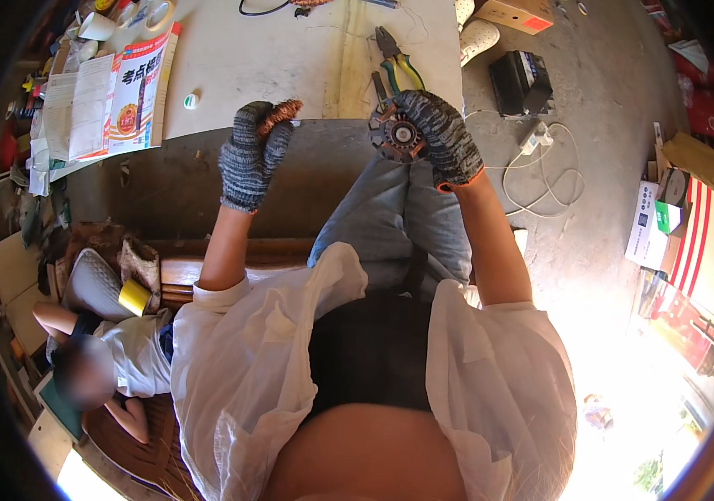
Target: The person sits at a cluttered table and uses pliers to wind copper wire around a small cylindrical metal component. They repeatedly pick up the pliers, wrap the wire, and adjust the coil with gloved hands.
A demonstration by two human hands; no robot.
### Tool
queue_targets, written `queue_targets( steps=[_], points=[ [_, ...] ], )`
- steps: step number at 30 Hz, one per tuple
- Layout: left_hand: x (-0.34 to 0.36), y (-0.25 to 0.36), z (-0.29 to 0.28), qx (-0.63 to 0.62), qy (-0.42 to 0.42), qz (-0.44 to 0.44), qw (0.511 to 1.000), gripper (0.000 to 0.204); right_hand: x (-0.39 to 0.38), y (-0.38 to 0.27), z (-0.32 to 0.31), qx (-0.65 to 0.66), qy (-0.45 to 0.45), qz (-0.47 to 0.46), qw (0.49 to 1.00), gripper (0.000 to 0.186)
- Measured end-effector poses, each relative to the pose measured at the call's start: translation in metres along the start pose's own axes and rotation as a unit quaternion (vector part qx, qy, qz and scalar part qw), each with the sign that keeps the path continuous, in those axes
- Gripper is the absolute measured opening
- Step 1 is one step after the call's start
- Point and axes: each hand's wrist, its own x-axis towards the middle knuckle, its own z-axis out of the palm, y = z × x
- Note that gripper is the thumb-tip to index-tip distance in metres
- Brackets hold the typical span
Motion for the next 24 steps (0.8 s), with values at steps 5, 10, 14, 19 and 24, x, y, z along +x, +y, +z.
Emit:
queue_targets(
  steps=[5, 10, 14, 19, 24],
  points=[
    [0.007, -0.018, 0.000, 0.066, 0.039, 0.101, 0.992, 0.040, -0.020, -0.013, 0.001, 0.168, -0.075, 0.091, 0.979, 0.023],
    [0.017, -0.017, 0.001, 0.088, 0.046, 0.140, 0.985, 0.036, -0.026, 0.007, -0.012, -0.022, -0.204, -0.055, 0.977, 0.029],
    [0.034, -0.020, -0.018, 0.243, 0.102, 0.228, 0.937, 0.034, -0.030, 0.003, -0.015, -0.159, -0.237, -0.080, 0.955, 0.035],
    [0.038, 0.011, -0.041, 0.246, 0.110, 0.214, 0.939, 0.035, 0.004, -0.042, 0.012, -0.495, -0.249, -0.026, 0.832, 0.029],
    [0.048, 0.008, -0.056, 0.240, 0.152, 0.231, 0.930, 0.033, 0.005, -0.050, 0.032, -0.373, -0.190, 0.098, 0.903, 0.036]
  ],
)
